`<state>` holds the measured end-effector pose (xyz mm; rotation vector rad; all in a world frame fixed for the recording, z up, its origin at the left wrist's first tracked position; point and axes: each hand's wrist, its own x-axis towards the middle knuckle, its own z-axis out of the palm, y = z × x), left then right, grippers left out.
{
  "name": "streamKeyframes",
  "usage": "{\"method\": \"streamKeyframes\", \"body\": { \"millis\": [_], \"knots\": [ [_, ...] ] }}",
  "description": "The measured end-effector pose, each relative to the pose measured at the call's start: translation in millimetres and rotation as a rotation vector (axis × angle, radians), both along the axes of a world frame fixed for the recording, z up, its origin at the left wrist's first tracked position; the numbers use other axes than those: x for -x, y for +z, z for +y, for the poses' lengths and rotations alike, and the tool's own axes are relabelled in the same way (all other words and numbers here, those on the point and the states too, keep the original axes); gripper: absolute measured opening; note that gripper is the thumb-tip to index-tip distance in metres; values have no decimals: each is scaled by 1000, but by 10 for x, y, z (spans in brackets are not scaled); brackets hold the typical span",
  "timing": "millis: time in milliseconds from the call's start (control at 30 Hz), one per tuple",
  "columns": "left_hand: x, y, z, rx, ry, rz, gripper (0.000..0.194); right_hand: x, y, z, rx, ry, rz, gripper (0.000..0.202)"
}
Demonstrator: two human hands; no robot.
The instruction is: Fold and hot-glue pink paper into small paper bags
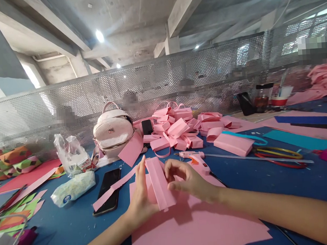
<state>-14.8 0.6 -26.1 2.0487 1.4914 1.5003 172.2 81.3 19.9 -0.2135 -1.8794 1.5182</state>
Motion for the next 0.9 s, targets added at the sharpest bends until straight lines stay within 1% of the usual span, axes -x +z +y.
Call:
{"method": "streamKeyframes", "body": {
  "millis": [67,100,167,267,333,367,433,500,567,667,800,900],
  "knots": [
    [12,-5,6,-16,3,-18,125,-7,-23,20,-60,-14,-7,47],
    [19,-8,10,-23,10,-24,125,-11,-35,32,-97,-30,-6,53],
    [30,-12,16,-48,26,-32,125,-16,-57,59,-161,-54,-12,74],
    [27,-4,13,-97,32,-43,126,-18,-83,97,-192,-42,-50,108],
    [14,5,5,-113,34,-47,126,-23,-94,109,-211,-20,-98,122],
    [7,8,0,-116,36,-49,125,-29,-96,107,-225,-6,-122,125],
    [-6,3,-9,-112,39,-51,122,-49,-92,85,-246,42,-176,120],
    [-16,-15,-18,-102,38,-51,121,-74,-81,41,-264,96,-225,106],
    [-30,-40,-31,-88,33,-48,125,-95,-69,-14,-281,135,-259,96],
    [-64,-68,-68,-75,16,-50,130,-110,-61,-85,-311,156,-277,97],
    [-107,-72,-132,-42,-10,-64,122,-116,-58,-143,-336,162,-274,97],
    [-119,-63,-162,-1,-24,-78,122,-120,-51,-161,-313,150,-281,92]
  ]
}}
